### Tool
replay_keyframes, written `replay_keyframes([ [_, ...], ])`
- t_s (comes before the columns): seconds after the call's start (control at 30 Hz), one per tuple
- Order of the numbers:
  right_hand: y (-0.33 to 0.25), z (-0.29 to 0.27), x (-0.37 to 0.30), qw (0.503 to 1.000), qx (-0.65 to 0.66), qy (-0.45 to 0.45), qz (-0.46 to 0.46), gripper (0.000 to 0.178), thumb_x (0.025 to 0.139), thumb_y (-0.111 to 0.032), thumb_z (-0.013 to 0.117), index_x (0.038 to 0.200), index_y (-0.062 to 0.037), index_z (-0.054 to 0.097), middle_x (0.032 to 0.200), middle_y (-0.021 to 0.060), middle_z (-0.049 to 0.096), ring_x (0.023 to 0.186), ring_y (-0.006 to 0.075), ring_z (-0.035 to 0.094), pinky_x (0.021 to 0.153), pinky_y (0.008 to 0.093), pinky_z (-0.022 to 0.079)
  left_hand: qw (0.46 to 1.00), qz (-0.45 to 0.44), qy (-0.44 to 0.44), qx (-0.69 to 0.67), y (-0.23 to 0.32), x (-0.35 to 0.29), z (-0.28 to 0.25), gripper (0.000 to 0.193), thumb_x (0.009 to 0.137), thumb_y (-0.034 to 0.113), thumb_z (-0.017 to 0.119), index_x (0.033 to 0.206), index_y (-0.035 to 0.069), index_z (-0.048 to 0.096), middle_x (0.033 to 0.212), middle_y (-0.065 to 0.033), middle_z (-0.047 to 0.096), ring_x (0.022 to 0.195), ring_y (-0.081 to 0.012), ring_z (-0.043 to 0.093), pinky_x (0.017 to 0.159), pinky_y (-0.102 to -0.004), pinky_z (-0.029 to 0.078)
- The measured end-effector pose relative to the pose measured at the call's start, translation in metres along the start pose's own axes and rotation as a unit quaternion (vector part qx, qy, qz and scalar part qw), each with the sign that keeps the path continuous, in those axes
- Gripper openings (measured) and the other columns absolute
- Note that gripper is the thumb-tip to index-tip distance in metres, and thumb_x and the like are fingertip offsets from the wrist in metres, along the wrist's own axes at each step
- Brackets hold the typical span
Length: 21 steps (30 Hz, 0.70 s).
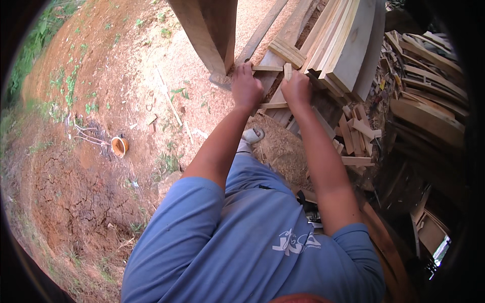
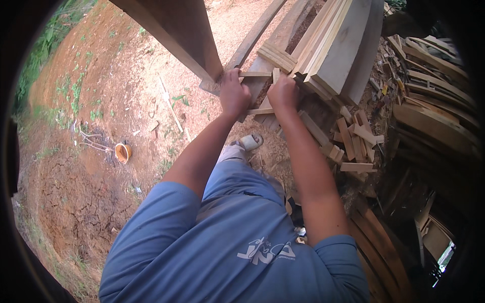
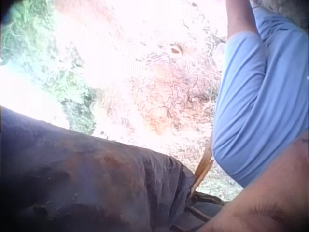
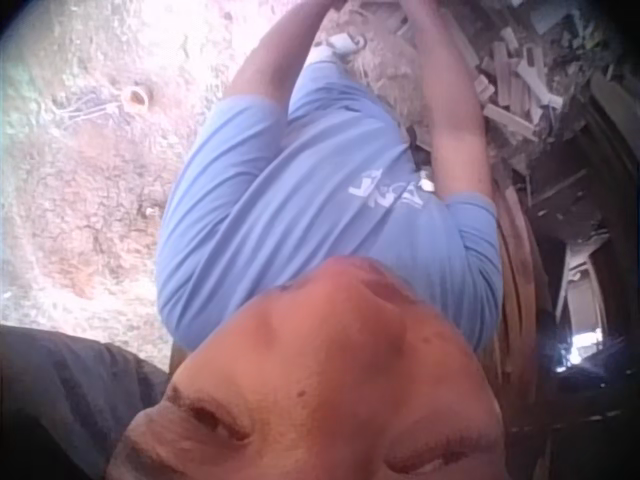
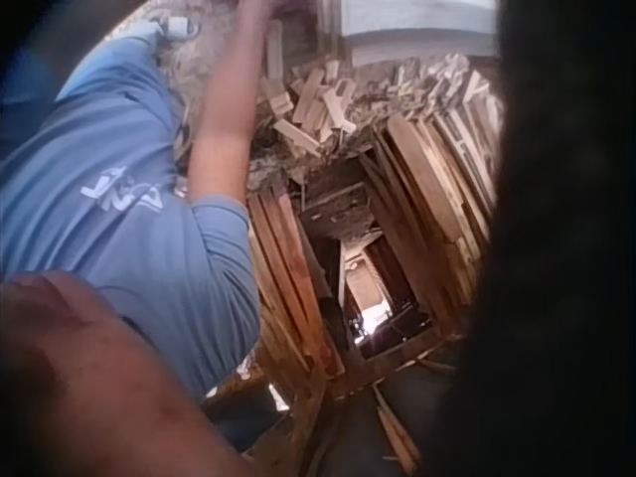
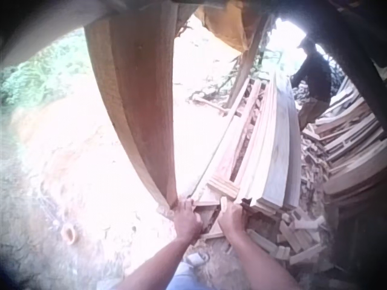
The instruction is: The person sorts through a pile of wooden scraps and planks in a workshop, picking up pieces to inspect them and placing them into a neat stack. The person handles various sizes of wood, including small offcuts and longer planks, organizing them by hand.
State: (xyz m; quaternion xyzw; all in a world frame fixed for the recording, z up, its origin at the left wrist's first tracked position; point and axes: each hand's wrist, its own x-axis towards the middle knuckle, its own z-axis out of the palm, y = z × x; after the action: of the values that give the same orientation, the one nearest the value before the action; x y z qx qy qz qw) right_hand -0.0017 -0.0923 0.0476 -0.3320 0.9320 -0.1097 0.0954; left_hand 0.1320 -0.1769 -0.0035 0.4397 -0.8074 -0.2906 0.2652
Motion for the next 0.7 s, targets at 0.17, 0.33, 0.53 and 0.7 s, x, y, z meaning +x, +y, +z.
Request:
replay_keyframes([
  [0.17, 0.002, 0.007, 0.003, 1.000, -0.013, 0.001, -0.004, 0.029, 0.082, -0.027, 0.079, 0.095, -0.0023, 0.070, 0.098, 0.0236, 0.072, 0.093, 0.0422, 0.071, 0.082, 0.0500, 0.058, 1.000, 0.002, -0.003, 0.000, 0.001, 0.001, -0.001, 0.047, 0.080, 0.005, 0.058, 0.126, 0.002, 0.052, 0.125, -0.0191, 0.055, 0.122, -0.0373, 0.052, 0.107, -0.0461, 0.041],
  [0.33, -0.003, 0.007, 0.002, 0.999, -0.033, -0.024, -0.006, 0.032, 0.082, -0.031, 0.080, 0.095, -0.0035, 0.072, 0.100, 0.0227, 0.073, 0.096, 0.0418, 0.071, 0.082, 0.0503, 0.059, 1.000, 0.000, -0.015, 0.008, -0.001, 0.000, 0.000, 0.048, 0.081, 0.008, 0.058, 0.129, 0.004, 0.050, 0.128, -0.0185, 0.053, 0.124, -0.0365, 0.051, 0.108, -0.0455, 0.040],
  [0.53, 0.000, 0.008, 0.000, 0.999, -0.027, -0.045, 0.003, 0.034, 0.081, -0.033, 0.082, 0.092, -0.0025, 0.072, 0.099, 0.0224, 0.073, 0.094, 0.0416, 0.071, 0.082, 0.0495, 0.059, 1.000, -0.013, -0.027, -0.001, 0.003, 0.001, -0.003, 0.046, 0.081, 0.007, 0.058, 0.126, 0.002, 0.051, 0.127, -0.0186, 0.054, 0.123, -0.0372, 0.052, 0.107, -0.0460, 0.041],
  [0.7, 0.005, 0.014, 0.002, 0.999, -0.004, -0.041, -0.022, 0.036, 0.079, -0.032, 0.084, 0.091, -0.0010, 0.072, 0.098, 0.0231, 0.072, 0.093, 0.0416, 0.071, 0.082, 0.0487, 0.058, 1.000, -0.004, -0.009, 0.001, 0.002, 0.000, -0.001, 0.044, 0.082, 0.006, 0.057, 0.126, 0.001, 0.052, 0.126, -0.0189, 0.055, 0.122, -0.0378, 0.052, 0.106, -0.0459, 0.042],
])
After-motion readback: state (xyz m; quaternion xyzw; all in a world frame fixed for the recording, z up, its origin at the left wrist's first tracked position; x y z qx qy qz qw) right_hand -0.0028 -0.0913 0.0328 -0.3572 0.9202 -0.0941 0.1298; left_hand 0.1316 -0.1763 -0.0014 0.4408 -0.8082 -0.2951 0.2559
